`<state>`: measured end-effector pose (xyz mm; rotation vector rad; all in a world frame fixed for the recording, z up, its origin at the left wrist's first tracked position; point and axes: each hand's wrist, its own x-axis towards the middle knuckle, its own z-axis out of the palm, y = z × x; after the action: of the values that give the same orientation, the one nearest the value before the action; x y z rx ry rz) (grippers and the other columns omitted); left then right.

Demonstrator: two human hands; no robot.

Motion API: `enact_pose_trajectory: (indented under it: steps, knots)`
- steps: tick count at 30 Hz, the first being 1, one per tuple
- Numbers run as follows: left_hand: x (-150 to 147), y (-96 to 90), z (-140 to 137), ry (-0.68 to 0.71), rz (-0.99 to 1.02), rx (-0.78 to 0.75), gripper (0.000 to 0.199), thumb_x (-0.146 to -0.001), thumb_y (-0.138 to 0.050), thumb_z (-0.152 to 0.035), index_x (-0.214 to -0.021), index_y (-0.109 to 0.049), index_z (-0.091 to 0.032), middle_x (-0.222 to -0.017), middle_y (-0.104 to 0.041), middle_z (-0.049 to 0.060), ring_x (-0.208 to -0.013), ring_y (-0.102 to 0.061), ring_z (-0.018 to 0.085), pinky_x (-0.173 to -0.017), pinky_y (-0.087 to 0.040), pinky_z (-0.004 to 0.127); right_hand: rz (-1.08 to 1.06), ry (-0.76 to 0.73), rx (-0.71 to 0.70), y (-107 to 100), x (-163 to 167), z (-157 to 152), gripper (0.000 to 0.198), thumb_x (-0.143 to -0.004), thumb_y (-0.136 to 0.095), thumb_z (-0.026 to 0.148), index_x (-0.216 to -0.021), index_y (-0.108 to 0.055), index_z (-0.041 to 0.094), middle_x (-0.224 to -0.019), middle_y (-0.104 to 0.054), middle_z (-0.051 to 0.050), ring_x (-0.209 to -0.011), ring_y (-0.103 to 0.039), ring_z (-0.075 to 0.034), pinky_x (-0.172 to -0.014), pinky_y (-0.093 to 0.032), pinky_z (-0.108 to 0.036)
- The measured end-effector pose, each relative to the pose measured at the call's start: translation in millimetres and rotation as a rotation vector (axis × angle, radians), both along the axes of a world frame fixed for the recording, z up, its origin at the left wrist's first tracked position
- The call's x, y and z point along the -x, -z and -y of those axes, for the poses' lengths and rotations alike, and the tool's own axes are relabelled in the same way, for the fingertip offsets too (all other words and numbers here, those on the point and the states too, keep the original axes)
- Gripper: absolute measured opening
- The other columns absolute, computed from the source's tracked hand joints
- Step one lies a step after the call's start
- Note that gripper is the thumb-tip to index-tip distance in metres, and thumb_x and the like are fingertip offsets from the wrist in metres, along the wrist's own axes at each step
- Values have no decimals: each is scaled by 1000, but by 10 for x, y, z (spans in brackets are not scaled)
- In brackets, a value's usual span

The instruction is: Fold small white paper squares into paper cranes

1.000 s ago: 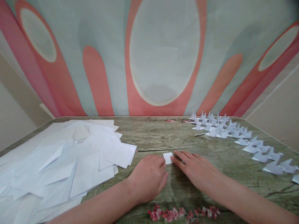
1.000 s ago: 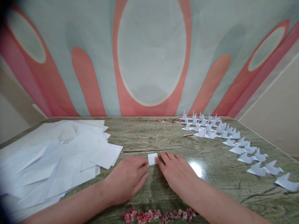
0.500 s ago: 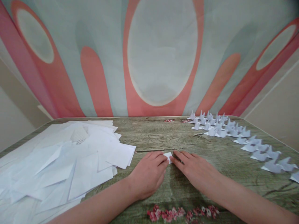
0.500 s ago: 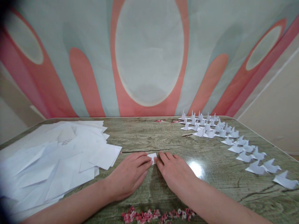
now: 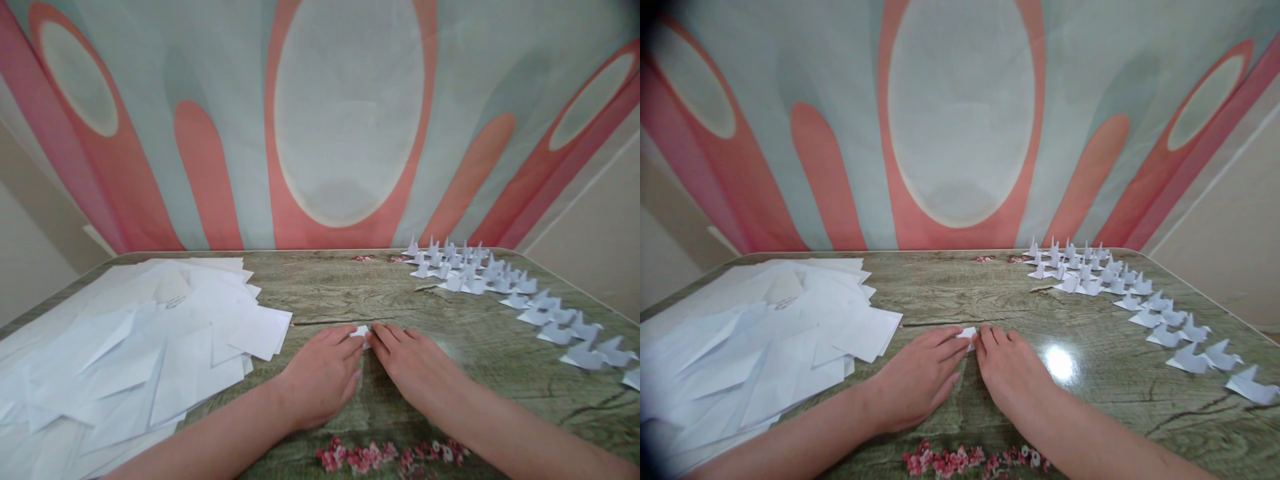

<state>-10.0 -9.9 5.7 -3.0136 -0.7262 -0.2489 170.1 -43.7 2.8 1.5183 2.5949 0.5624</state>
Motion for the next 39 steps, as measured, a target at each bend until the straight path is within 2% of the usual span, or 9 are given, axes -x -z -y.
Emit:
enact_pose_trajectory:
  steps: [8,14,22,29,36,37,39]
  knots:
    - [-21,-39,49,-37,-49,0,45,-92,-34,-37,-122,-48,-7,-125,-53,13,-123,-40,20,-106,-27,34,31,17,19,3,29,2,37,-75,-48,2,-109,-60,8,-113,-61,-16,-95,-60,-26,-70,-51,-35]
    - [-19,-23,60,-12,-6,17,44,-91,-37,-37,-122,-48,-10,-127,-52,12,-122,-42,21,-105,-27,35,13,17,-11,21,10,-2,37,-74,-49,1,-110,-58,9,-108,-61,-16,-91,-60,-25,-71,-49,-35]
    - [-13,-61,49,-15,-5,47,41,-89,-42,-39,-117,-52,-11,-124,-54,10,-117,-44,22,-104,-28,35,-45,-35,16,0,-32,-54,26,-76,-50,3,-96,-63,12,-110,-60,-13,-92,-58,-23,-74,-49,-34]
    - [-6,-109,51,-1,8,126,43,-89,-41,-42,-119,-51,-13,-122,-55,9,-113,-46,24,-101,-31,38,-48,-52,2,56,-68,-81,31,-77,-50,4,-105,-61,11,-116,-58,-12,-94,-57,-24,-75,-48,-35]
    - [26,-97,20,105,179,275,28,-89,-44,-27,-113,-55,-17,-110,-61,5,-106,-51,19,-97,-36,35,-100,-63,-21,105,-128,-163,33,-80,-51,7,-111,-56,17,-110,-59,-10,-96,-56,-24,-77,-48,-37]
    - [43,-70,-14,90,220,283,26,-89,-42,-23,-111,-56,-17,-108,-62,5,-104,-52,19,-96,-37,34,-105,-74,-17,104,-140,-176,33,-81,-51,8,-112,-56,18,-110,-59,-10,-97,-56,-24,-76,-49,-37]
    - [85,-3,-99,-28,310,259,26,-89,-41,-19,-108,-58,-18,-108,-62,5,-103,-53,18,-94,-40,33,-104,-95,-14,97,-161,-195,35,-81,-50,7,-114,-54,18,-110,-58,-11,-96,-56,-24,-75,-49,-37]
